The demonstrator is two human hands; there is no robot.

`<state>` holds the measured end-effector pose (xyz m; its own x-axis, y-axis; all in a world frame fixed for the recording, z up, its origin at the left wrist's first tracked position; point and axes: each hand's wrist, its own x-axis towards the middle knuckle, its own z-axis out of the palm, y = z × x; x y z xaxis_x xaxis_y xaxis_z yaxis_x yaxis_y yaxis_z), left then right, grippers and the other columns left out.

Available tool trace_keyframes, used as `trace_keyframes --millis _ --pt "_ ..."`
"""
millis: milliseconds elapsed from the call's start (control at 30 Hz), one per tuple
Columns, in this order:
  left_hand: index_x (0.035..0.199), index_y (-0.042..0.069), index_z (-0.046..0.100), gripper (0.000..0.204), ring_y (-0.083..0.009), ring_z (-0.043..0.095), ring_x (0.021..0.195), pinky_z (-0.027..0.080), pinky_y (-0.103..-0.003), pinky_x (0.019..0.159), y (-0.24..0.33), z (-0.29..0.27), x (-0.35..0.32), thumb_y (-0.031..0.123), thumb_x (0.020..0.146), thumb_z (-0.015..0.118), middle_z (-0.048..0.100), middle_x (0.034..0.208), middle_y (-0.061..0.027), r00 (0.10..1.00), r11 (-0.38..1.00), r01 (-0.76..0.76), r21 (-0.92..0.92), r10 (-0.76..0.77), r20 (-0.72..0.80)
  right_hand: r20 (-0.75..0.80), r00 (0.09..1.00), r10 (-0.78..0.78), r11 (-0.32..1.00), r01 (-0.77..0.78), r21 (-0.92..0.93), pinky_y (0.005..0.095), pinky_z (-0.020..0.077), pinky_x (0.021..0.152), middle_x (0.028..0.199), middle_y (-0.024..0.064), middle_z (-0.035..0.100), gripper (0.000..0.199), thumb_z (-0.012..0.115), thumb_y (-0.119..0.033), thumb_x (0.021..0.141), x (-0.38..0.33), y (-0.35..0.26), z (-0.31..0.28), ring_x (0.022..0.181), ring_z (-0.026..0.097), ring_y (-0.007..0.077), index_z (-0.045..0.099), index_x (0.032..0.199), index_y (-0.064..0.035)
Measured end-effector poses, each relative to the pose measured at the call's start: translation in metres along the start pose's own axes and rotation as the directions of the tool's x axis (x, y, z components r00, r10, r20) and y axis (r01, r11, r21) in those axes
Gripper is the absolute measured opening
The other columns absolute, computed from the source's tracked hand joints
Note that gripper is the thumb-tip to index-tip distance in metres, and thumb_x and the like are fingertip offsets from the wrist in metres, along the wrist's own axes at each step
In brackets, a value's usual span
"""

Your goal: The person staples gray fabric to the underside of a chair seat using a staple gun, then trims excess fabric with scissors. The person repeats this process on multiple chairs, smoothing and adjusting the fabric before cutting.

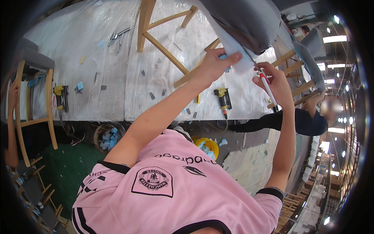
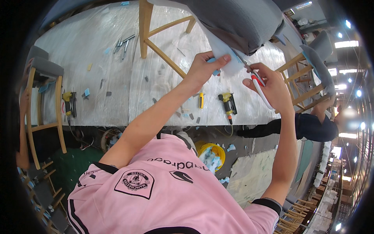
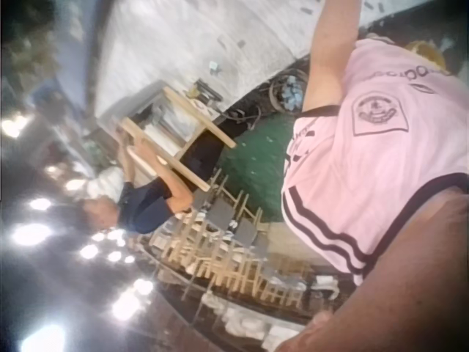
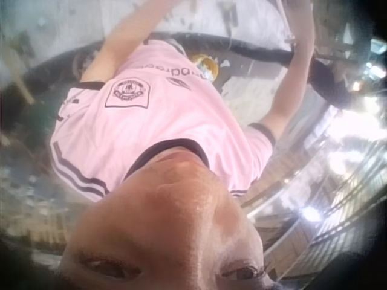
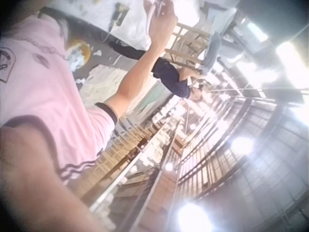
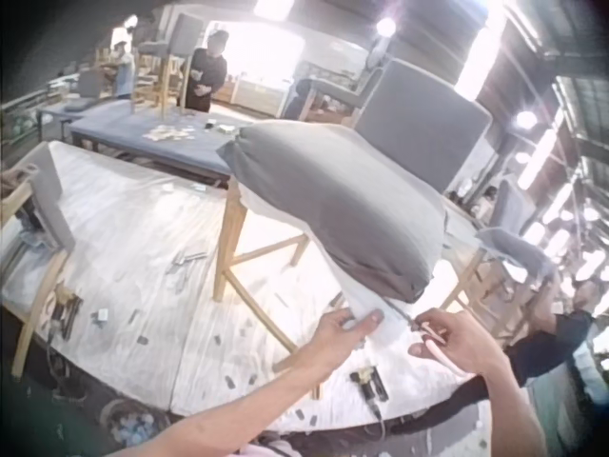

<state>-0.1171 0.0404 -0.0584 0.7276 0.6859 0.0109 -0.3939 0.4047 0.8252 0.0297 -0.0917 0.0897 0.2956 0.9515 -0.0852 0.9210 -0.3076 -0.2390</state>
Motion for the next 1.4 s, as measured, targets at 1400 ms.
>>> trace_keyframes --millis 1400 --pt "0.100 0.001 0.078 0.047 -0.0152 0.069 0.086 0.051 -0.028 0.078 0.046 -0.061 0.058 0.037 0.073 0.091 0.076 0.092 -0.0081 0.994 0.939 -0.093 0.332 0.067 0.090 -0.585 0.669 0.458 0.380 0.448 0.809 0.0216 0.0439 0.077 0.099 0.0046 0.059 0.052 0.071 -0.033 0.099 0.063 -0.103 0.234 0.086 0.053 0.0076 0.050 0.130 0.0027"
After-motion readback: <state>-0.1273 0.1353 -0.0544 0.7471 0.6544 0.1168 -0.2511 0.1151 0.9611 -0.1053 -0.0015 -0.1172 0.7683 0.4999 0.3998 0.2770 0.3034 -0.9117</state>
